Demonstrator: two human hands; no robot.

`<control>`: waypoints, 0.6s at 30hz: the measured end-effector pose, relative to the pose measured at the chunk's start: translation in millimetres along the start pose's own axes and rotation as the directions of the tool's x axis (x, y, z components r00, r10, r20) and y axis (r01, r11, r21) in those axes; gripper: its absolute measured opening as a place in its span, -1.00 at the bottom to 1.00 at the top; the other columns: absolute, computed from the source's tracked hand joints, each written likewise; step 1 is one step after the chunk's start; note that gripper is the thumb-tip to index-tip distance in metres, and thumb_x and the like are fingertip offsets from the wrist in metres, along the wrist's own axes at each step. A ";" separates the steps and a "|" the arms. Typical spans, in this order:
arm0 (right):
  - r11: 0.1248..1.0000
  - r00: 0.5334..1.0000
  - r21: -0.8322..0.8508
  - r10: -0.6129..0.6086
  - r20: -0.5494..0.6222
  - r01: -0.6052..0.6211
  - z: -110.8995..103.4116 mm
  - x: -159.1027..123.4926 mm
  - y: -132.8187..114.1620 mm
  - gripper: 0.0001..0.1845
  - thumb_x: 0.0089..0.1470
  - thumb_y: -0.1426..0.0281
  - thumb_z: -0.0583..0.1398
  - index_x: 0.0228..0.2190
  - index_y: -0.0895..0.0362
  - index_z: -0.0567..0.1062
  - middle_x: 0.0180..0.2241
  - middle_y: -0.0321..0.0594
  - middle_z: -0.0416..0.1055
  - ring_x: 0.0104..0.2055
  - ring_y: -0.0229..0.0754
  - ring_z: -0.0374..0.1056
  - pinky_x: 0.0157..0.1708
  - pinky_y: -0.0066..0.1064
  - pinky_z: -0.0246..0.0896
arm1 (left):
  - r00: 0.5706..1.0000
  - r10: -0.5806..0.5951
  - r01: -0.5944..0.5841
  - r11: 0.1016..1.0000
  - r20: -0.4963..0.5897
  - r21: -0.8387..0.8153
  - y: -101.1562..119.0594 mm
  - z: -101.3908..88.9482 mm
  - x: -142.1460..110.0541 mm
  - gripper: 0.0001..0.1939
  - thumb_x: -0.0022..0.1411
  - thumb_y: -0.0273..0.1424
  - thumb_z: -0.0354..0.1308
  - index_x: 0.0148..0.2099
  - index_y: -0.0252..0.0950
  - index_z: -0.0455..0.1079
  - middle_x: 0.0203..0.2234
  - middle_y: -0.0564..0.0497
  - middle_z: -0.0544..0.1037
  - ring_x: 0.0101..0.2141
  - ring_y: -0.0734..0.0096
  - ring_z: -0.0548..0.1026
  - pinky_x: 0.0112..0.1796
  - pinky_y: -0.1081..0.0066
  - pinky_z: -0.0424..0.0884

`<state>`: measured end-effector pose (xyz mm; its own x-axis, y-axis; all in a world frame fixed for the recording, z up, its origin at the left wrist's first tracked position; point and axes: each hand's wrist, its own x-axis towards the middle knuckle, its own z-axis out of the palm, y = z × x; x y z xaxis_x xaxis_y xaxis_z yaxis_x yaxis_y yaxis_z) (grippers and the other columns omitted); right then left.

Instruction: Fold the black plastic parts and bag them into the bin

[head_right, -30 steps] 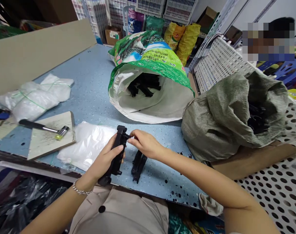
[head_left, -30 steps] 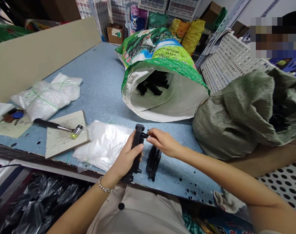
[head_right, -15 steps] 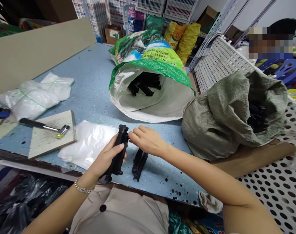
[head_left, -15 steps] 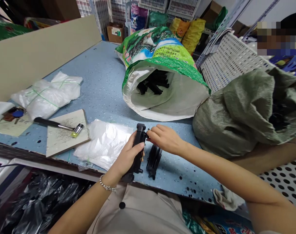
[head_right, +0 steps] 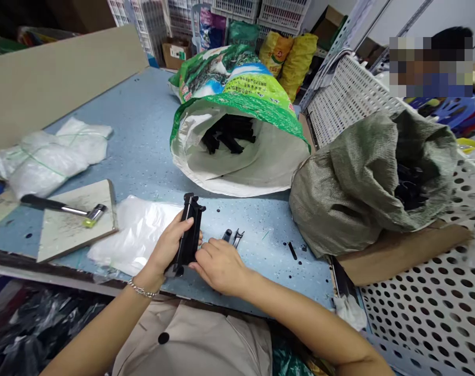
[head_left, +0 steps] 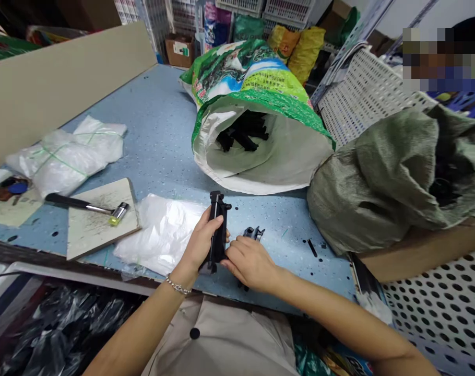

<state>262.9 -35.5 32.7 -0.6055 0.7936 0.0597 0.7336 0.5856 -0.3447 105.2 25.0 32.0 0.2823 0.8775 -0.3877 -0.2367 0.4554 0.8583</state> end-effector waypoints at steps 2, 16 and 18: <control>0.987 0.987 0.076 0.136 0.090 -0.143 6.3 0.3 5.3 -0.61 0.32 0.21 -0.06 -0.40 0.13 0.40 -0.40 -0.17 0.43 -0.36 -0.17 0.30 -0.38 -0.38 0.07 | 0.998 0.042 -0.038 0.997 -0.054 0.066 -8.8 -0.8 10.1 -0.43 0.13 -0.15 0.16 0.15 -0.28 0.26 -0.47 0.04 0.51 -0.46 0.33 0.52 -0.38 0.36 0.46; 0.710 0.658 0.134 0.695 -0.290 -0.692 -63.1 219.5 222.1 -0.43 0.25 0.15 -0.06 0.18 0.19 0.22 0.22 0.17 0.08 0.30 0.18 -0.09 0.15 0.01 -0.10 | 0.958 0.271 -0.273 0.779 0.089 0.564 -116.1 7.8 9.9 -0.44 0.23 -0.45 -0.07 0.29 -0.24 0.18 0.27 -0.15 0.18 0.26 0.15 0.14 0.24 0.12 0.10; 0.683 0.637 0.126 0.721 -0.272 -0.719 -59.5 243.4 233.2 -0.36 0.16 0.00 0.02 0.14 0.11 0.30 0.27 0.15 0.00 0.28 0.28 -0.07 0.13 0.11 -0.12 | 0.949 0.296 -0.305 0.790 0.105 0.532 -125.8 -0.3 20.2 -0.40 0.18 -0.49 -0.05 0.29 -0.23 0.19 0.25 -0.17 0.21 0.23 0.15 0.20 0.16 0.19 0.25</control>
<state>305.0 304.1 22.5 0.2271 0.9729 0.0441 0.8980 -0.1916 -0.3961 140.3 -14.5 -84.0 0.2952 0.9522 -0.0787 0.2219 0.0118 0.9750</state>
